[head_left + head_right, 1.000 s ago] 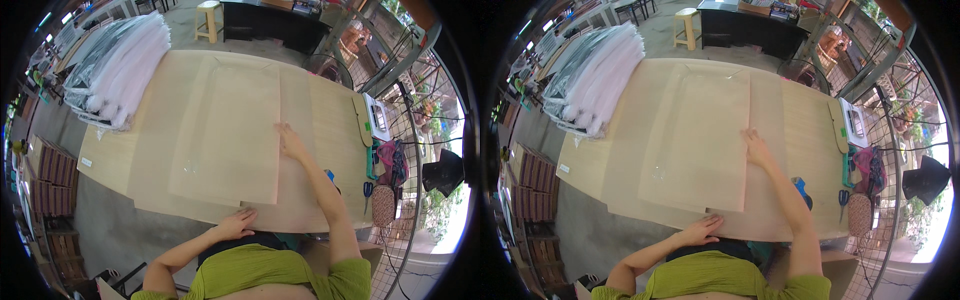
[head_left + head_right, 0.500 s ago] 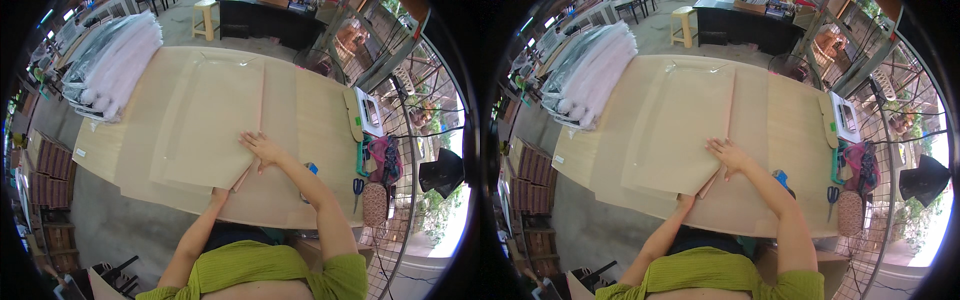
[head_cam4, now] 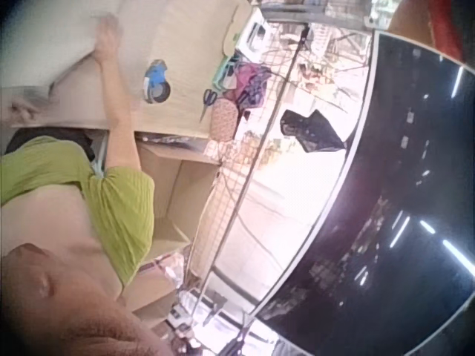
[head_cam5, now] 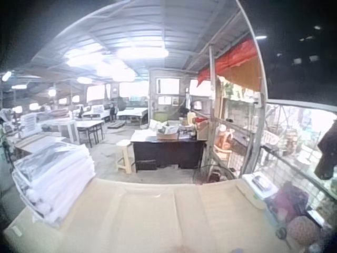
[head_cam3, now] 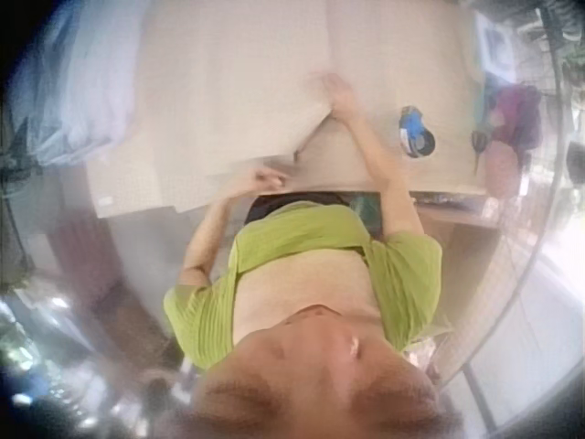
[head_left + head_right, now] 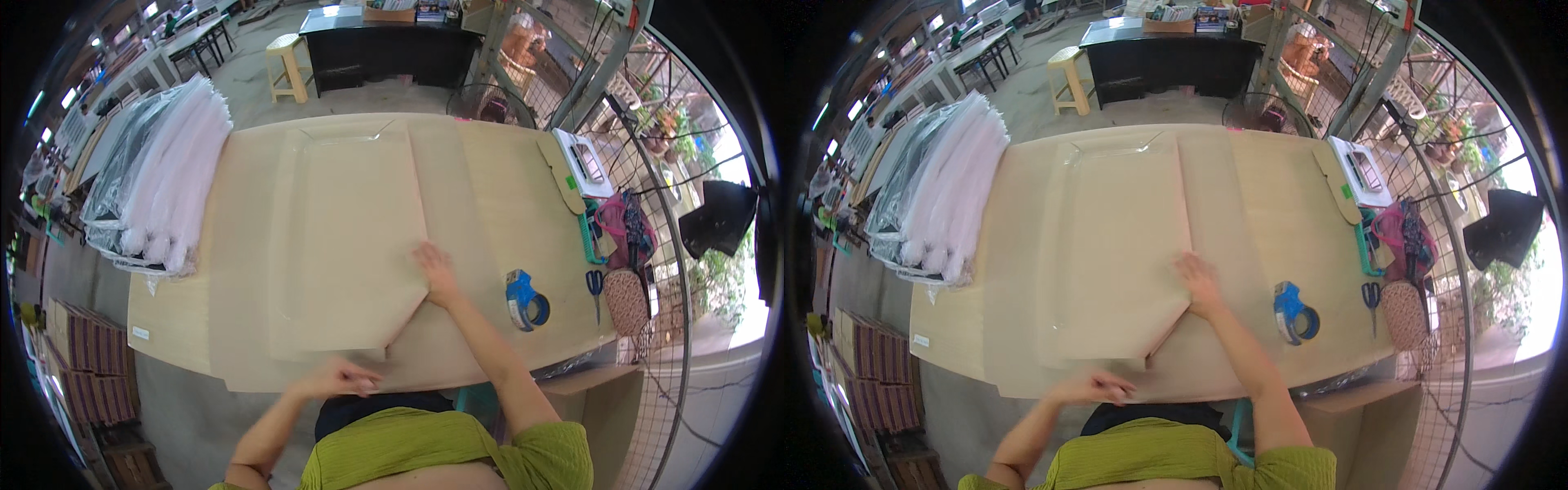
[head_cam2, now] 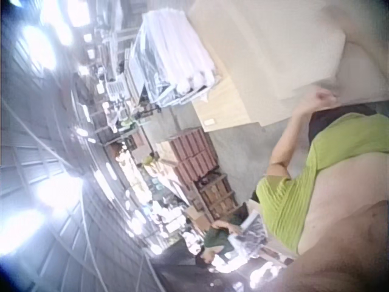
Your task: The person wraps two separate rectangular items in large sheets of brown paper on a table, securing them with tape. After wrapping each item, the person places it into a large cardboard box on the floor nearby.
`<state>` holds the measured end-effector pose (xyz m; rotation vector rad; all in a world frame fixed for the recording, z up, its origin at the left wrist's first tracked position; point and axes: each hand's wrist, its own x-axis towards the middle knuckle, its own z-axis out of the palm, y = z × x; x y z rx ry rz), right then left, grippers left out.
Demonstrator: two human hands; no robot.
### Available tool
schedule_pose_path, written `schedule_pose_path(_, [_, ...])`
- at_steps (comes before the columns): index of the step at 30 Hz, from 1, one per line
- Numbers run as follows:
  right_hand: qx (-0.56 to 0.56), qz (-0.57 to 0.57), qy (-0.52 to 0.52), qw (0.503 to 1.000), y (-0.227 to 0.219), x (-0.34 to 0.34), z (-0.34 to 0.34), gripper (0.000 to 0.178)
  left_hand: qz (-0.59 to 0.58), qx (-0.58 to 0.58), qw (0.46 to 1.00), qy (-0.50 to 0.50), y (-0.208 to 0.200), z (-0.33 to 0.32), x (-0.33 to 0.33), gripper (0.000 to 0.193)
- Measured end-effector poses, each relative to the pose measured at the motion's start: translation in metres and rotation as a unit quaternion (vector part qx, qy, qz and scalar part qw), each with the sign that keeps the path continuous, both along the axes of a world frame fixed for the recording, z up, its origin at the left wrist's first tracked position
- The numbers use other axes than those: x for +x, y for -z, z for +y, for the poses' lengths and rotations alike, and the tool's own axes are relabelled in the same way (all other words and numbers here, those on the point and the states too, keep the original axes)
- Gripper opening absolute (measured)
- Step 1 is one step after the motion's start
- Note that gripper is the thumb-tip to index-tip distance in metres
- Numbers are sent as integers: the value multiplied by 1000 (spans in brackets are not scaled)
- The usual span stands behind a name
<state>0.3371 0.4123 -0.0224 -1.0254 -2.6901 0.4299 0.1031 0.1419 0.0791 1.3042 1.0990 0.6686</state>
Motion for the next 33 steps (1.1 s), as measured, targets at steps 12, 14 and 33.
schedule_pose_path(12, [-250, 80, 115, 958, 73, -145, -234, 64, 493, 397, 668, 393, 28, 127, -246, 136])
schedule_pose_path(14, [-191, -7, 32, 981, 78, -210, -282, 69, 472, 398, 684, 388, 42, 122, -259, 136])
schedule_pose_path(33, [-151, 230, 393, 878, -5, 62, -235, 54, 438, 196, 836, -267, 115, 59, -200, 116])
